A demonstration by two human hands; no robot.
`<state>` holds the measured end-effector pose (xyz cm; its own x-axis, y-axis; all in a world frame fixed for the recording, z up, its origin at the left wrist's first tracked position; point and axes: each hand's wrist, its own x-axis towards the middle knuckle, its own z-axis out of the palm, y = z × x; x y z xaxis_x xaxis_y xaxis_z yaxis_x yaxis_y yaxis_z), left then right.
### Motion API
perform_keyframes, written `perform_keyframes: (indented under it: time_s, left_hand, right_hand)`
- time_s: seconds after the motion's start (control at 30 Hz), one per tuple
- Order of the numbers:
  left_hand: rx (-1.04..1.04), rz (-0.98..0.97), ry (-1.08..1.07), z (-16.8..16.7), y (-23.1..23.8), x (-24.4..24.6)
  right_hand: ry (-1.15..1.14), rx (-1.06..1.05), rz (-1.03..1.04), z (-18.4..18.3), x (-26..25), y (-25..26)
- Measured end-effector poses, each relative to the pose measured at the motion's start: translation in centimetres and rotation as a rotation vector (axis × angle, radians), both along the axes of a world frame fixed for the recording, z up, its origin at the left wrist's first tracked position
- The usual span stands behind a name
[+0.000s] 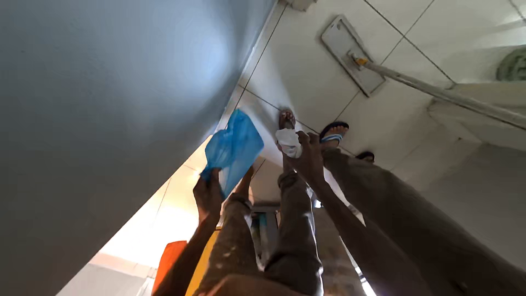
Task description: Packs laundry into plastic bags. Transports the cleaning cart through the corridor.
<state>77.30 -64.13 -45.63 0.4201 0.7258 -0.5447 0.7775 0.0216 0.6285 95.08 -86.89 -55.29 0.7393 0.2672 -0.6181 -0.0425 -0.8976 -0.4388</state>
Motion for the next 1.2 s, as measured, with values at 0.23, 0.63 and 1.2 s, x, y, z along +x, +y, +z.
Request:
perform_keyframes:
  time_s: [0.23, 0.63, 1.2]
  left_hand:
    - [0.039, -0.316, -0.221, 11.3, 3.6, -2.8]
    - [-0.026, -1.209, -0.371, 25.9, 4.1, -1.9]
    - [0.754, -1.272, -0.498, 31.8, 0.6, -26.9]
  right_hand:
    - [-0.073, 0.081, -0.02, 21.2, -10.6, -0.6]
    - [-0.329, 0.235, 0.383, 43.3, -16.6, -3.8]
    - [0.062, 0.51, 0.713, 36.8, -28.8, 6.0]
